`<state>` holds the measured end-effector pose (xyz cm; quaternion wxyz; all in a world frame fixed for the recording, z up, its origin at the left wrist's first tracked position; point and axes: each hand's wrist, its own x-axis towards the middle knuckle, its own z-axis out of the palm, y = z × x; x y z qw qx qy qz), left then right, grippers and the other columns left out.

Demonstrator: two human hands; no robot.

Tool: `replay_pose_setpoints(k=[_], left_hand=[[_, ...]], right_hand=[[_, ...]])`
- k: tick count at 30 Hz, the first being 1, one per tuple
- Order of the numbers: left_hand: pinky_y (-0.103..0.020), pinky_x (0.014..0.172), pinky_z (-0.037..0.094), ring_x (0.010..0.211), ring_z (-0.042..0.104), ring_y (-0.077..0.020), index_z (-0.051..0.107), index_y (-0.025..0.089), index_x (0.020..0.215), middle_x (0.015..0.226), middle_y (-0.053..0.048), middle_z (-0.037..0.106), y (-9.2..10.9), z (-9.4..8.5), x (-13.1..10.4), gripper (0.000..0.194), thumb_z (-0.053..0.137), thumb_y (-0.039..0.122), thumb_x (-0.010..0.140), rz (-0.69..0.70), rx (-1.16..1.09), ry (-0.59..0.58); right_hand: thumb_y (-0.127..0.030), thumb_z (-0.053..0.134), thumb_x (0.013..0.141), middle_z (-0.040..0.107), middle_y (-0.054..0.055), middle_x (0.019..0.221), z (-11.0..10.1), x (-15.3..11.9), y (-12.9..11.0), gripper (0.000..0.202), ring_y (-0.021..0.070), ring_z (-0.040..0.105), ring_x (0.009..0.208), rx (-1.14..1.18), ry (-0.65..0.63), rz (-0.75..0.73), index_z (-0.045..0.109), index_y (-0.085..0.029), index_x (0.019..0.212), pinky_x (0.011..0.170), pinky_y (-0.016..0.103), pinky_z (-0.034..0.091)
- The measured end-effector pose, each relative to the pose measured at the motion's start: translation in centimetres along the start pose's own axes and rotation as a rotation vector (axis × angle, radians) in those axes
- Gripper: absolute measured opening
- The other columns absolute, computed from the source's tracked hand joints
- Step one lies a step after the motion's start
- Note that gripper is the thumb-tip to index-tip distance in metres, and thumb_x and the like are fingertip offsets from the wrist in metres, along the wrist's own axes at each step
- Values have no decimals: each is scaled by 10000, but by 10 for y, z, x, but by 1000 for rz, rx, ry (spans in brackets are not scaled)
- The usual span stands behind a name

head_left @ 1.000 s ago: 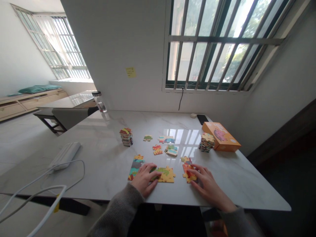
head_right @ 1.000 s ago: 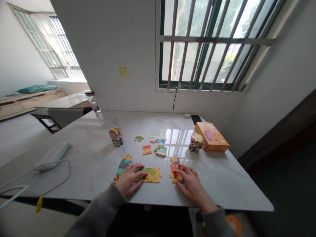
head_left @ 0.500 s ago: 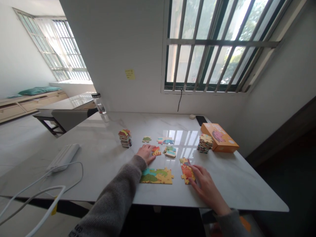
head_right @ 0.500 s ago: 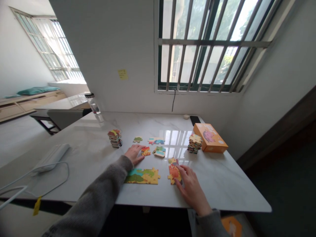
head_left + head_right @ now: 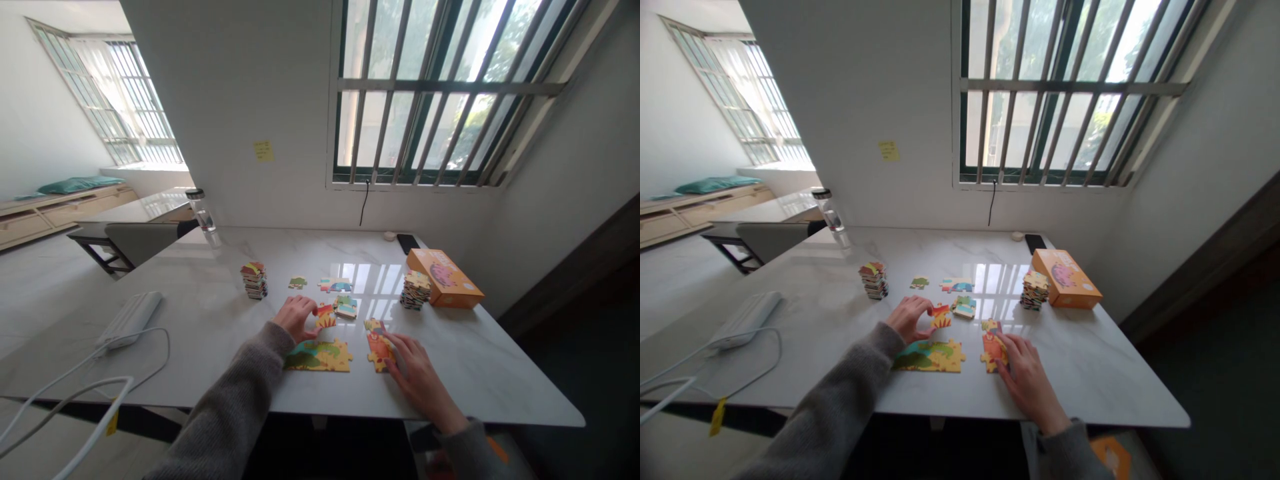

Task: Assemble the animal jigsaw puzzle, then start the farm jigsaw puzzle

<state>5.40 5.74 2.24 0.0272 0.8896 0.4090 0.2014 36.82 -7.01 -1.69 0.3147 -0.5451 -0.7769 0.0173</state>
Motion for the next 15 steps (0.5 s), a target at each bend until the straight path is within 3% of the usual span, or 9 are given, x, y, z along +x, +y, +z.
replay_pose_setpoints(k=[4, 9, 15], left_hand=[[-388, 884, 440, 967, 592, -249, 562, 204, 868, 1026, -56, 683, 28, -4, -14, 279, 774, 286, 708, 145, -74, 40], [-369, 865, 476, 951, 579, -237, 560, 206, 851, 1018, -54, 666, 57, 1, -25, 296, 790, 286, 683, 244, -143, 65], [-392, 886, 516, 981, 576, -249, 592, 200, 939, 1072, -78, 636, 65, 17, -29, 311, 784, 300, 717, 263, -245, 75]], right_hand=[[-234, 513, 962, 597, 90, 1329, 2, 10, -18, 441, 270, 538, 1233, 18, -31, -103, 482, -279, 1400, 1031, 460, 473], [-287, 663, 883, 469, 83, 1495, 6, 27, -47, 668, 289, 444, 1348, 57, -175, -186, 379, -303, 1487, 1100, 490, 423], [-246, 668, 896, 586, 59, 1327, 6, 33, -43, 408, 259, 509, 1262, 103, -217, -215, 572, -322, 1285, 1083, 468, 427]])
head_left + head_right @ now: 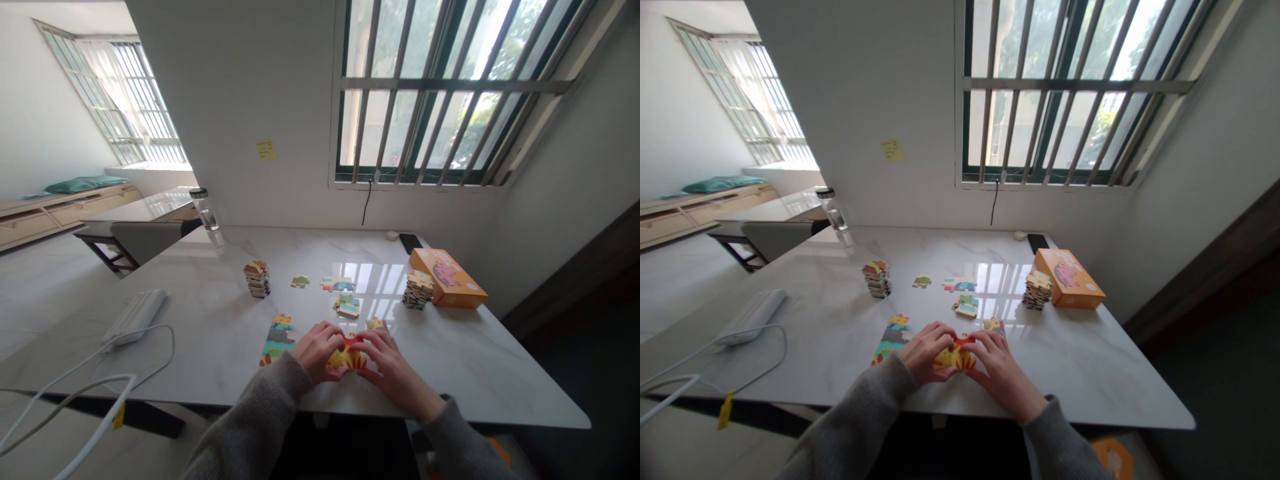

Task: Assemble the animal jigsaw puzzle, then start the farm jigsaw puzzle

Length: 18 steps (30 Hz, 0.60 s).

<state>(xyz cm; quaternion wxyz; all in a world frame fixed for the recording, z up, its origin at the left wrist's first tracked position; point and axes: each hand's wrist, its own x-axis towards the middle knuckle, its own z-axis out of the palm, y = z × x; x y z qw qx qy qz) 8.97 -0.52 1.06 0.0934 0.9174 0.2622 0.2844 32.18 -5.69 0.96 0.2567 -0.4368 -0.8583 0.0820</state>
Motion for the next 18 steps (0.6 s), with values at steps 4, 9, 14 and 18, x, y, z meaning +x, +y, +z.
replay_pose_setpoints(k=[4, 9, 14, 18], left_hand=[[-419, 926, 518, 1028, 565, -249, 587, 189, 1150, 1153, -109, 580, 2, 12, -5, 286, 628, 259, 876, -69, -9, 54], [-395, 977, 504, 1062, 539, -234, 586, 183, 1164, 1118, -89, 602, 10, 22, -8, 261, 512, 153, 915, -94, -91, -3], [-388, 992, 489, 1065, 525, -231, 601, 189, 1094, 1117, -72, 611, 12, 22, -8, 229, 573, 152, 869, -154, -134, -32], [-393, 1009, 470, 1094, 514, -235, 621, 204, 1098, 1153, -68, 608, 10, 21, -9, 233, 595, 184, 868, -142, -128, -65]], right_hand=[[-231, 662, 896, 567, 46, 1355, -5, -10, 14, 392, 266, 486, 1283, -40, -7, 63, 598, -351, 1264, 1089, 478, 409], [-243, 647, 905, 560, 33, 1389, -10, -18, 17, 372, 273, 452, 1316, -52, -69, 98, 611, -361, 1256, 1087, 474, 401], [-249, 621, 915, 586, 40, 1360, -10, -14, 8, 324, 270, 460, 1304, -44, -101, 85, 631, -341, 1226, 1076, 464, 401], [-259, 596, 928, 593, 43, 1342, -9, -10, 4, 318, 263, 472, 1292, -42, -105, 94, 632, -342, 1233, 1071, 458, 398]])
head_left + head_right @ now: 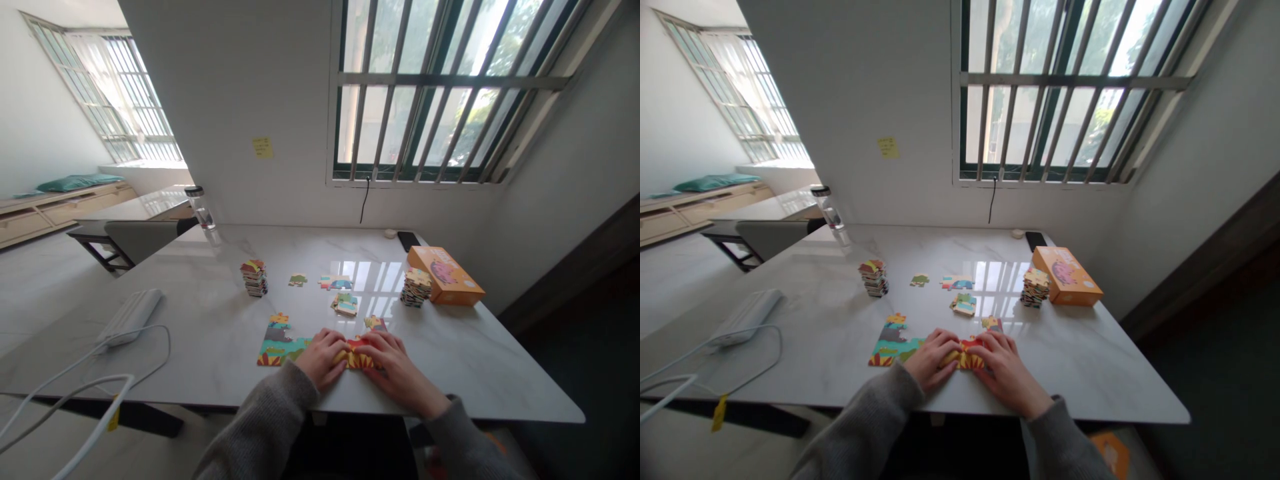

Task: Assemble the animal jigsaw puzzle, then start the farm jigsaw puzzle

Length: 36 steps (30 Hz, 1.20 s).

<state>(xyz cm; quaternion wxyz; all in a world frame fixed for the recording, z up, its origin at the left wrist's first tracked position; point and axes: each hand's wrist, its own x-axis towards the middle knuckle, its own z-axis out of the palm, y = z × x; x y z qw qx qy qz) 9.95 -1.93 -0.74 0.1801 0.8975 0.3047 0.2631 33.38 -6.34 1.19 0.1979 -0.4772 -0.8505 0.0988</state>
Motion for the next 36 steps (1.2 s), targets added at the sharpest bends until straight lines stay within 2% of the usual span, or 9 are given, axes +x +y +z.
replay_pose_setpoints(k=[8, 13, 16, 20, 24, 27, 36], left_hand=[[-434, 988, 448, 1156, 504, -260, 667, 289, 1132, 1286, -42, 598, 0, 2, -1, 263, 645, 265, 871, 16, 110, -77], [-449, 975, 443, 1176, 499, -268, 657, 289, 1114, 1367, -24, 579, 5, -1, -1, 236, 632, 263, 881, 19, 149, -96], [-444, 970, 443, 1169, 500, -267, 659, 294, 1102, 1379, -19, 576, 6, -2, -1, 223, 630, 263, 883, 24, 164, -98], [-449, 968, 438, 1160, 504, -267, 664, 298, 1091, 1364, -15, 588, 4, 0, -1, 210, 639, 274, 884, 11, 155, -103], [-470, 970, 429, 1172, 489, -282, 621, 380, 1248, 1398, -18, 555, 3, 1, -1, 359, 646, 323, 894, 33, 188, -120], [-486, 975, 420, 1184, 476, -294, 561, 445, 1333, 1420, -22, 522, 4, 0, -1, 441, 639, 362, 907, 52, 222, -146], [-484, 996, 370, 1201, 450, -300, 551, 382, 1330, 1458, 9, 519, 10, 2, 0, 416, 602, 342, 919, 92, 264, -159]], right_hand=[[-237, 587, 924, 580, 39, 1370, 3, -1, -2, 315, 270, 456, 1316, -28, 2, 7, 644, -343, 1215, 1081, 475, 382], [-236, 594, 911, 544, 62, 1412, 6, -6, 3, 431, 283, 432, 1336, -54, 42, 8, 574, -328, 1331, 1093, 486, 384], [-244, 608, 897, 551, 81, 1382, 4, -14, 10, 466, 283, 475, 1285, -60, 92, 57, 556, -317, 1354, 1061, 474, 426], [-255, 611, 898, 585, 95, 1283, 1, -26, 18, 371, 276, 539, 1176, -41, 119, 111, 610, -294, 1267, 1001, 464, 482], [-230, 573, 931, 599, 92, 1237, 1, -31, 19, 281, 263, 558, 1131, -31, 132, 101, 653, -290, 1194, 977, 449, 505], [-203, 553, 945, 607, 86, 1229, 4, -30, 17, 284, 263, 557, 1130, -41, 140, 72, 668, -301, 1185, 974, 455, 511], [-179, 527, 950, 626, 82, 1232, 5, -28, 13, 307, 257, 567, 1123, -35, 159, 41, 683, -308, 1181, 981, 458, 524]])
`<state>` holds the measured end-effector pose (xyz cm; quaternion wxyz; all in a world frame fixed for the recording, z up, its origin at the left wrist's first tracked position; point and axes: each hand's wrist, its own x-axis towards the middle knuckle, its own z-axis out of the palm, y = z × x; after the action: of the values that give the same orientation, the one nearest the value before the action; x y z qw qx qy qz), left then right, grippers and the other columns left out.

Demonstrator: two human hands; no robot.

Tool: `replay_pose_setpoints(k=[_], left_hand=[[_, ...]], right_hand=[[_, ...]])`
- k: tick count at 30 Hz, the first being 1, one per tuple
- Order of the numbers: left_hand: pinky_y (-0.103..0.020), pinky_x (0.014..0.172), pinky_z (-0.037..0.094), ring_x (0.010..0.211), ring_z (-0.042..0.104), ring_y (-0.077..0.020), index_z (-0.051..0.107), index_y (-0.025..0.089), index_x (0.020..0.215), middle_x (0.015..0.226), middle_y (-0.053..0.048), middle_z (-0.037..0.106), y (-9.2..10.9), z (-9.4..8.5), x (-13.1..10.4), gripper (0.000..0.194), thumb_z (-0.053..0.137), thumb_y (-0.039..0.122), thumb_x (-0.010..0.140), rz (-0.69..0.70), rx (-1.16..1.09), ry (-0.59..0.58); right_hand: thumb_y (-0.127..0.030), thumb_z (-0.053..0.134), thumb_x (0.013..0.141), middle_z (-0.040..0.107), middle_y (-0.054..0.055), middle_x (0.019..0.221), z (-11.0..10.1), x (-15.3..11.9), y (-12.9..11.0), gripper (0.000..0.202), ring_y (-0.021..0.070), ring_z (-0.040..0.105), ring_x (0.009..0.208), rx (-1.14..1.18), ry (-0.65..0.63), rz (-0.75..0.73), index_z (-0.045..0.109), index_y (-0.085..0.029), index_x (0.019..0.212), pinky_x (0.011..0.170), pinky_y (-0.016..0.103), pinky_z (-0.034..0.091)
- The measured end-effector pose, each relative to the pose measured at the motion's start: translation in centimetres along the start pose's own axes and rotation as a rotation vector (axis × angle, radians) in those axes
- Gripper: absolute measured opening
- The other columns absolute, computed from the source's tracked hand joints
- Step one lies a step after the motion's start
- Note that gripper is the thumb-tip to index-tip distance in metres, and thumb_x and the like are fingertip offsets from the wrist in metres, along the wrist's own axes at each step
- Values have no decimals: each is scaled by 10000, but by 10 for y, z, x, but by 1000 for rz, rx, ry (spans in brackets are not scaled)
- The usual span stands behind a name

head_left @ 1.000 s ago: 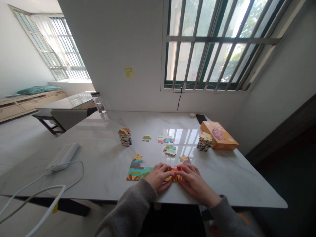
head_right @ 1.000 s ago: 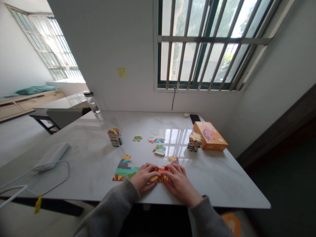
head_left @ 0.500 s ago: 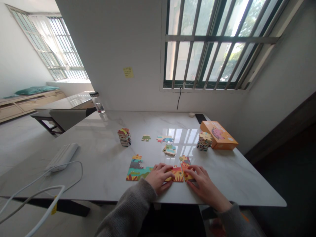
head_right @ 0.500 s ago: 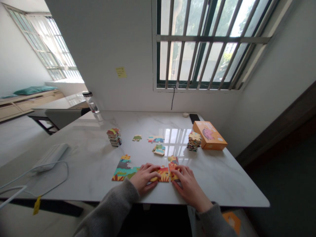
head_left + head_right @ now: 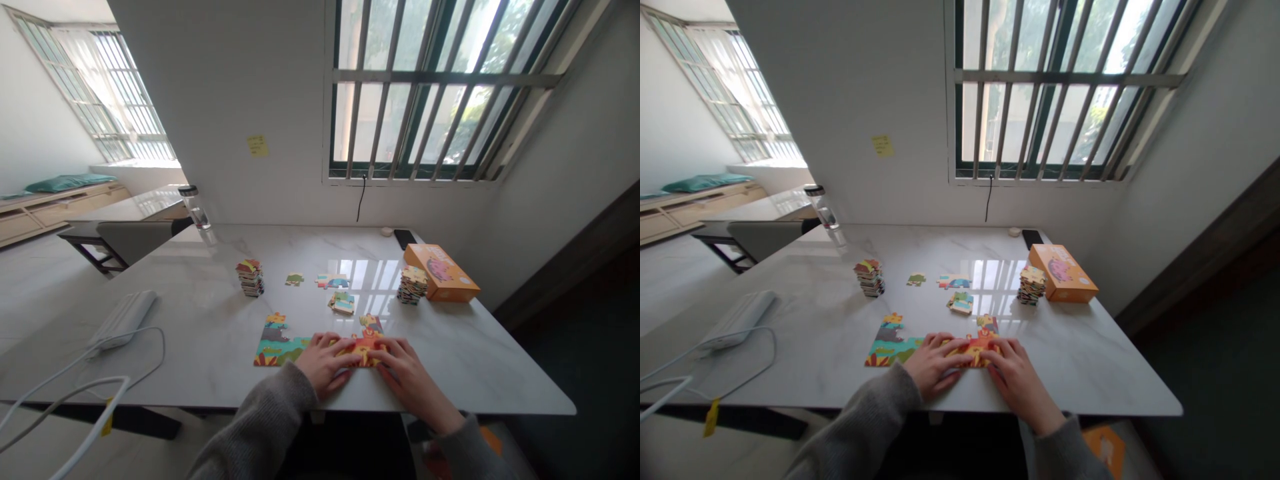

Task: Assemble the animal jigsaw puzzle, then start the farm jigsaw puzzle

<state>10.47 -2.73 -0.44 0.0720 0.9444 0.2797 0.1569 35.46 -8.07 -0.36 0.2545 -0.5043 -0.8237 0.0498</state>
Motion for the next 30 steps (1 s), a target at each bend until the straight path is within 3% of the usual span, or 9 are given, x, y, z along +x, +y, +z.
replay_pose_setpoints(k=[8, 15, 19, 21, 25, 27, 30], left_hand=[[-507, 947, 349, 1138, 460, -324, 528, 349, 1347, 1357, -67, 562, 16, 5, 7, 479, 566, 543, 911, -13, 117, 15], [-512, 1033, 323, 1260, 431, -320, 463, 350, 1416, 1436, -58, 521, 16, 7, 4, 532, 558, 523, 923, 7, 24, 36], [-480, 1066, 344, 1284, 442, -302, 530, 329, 1362, 1449, -60, 511, 10, 1, -8, 473, 599, 442, 908, -13, -28, 73], [-482, 1062, 366, 1259, 468, -306, 570, 308, 1324, 1433, -71, 518, 1, -4, -25, 441, 614, 364, 889, -108, -19, 156], [-473, 982, 442, 1169, 526, -304, 618, 306, 1277, 1330, -81, 564, -31, -17, -76, 386, 567, 294, 894, -434, 122, 371], [-447, 919, 482, 1062, 569, -279, 626, 306, 1261, 1253, -78, 592, -47, -23, -102, 367, 561, 319, 901, -608, 182, 421], [-440, 878, 501, 1027, 588, -274, 644, 294, 1211, 1159, -72, 625, -59, -29, -127, 321, 539, 325, 909, -710, 190, 421]], right_hand=[[-183, 522, 952, 617, 78, 1254, 3, -4, 0, 316, 259, 563, 1133, -22, 10, 12, 666, -310, 1202, 981, 457, 521], [-170, 498, 952, 615, 78, 1273, 5, -6, -6, 301, 257, 557, 1133, -49, 27, 35, 663, -292, 1172, 977, 455, 515], [-188, 511, 947, 614, 68, 1280, 6, -7, -6, 282, 258, 554, 1147, -58, 38, 35, 655, -297, 1163, 988, 453, 509], [-200, 514, 949, 608, 66, 1287, 7, -8, -5, 272, 262, 547, 1153, -52, 35, 43, 646, -297, 1165, 989, 456, 506], [-202, 509, 951, 602, 59, 1294, 7, -8, -5, 261, 264, 536, 1161, -40, 15, 58, 640, -297, 1155, 993, 453, 494], [-203, 517, 947, 606, 55, 1290, 6, -8, -6, 260, 270, 533, 1159, -47, 10, 70, 640, -304, 1152, 986, 459, 488], [-209, 529, 943, 611, 56, 1285, 5, -8, -8, 269, 280, 531, 1150, -64, 16, 84, 638, -314, 1165, 971, 471, 482]])
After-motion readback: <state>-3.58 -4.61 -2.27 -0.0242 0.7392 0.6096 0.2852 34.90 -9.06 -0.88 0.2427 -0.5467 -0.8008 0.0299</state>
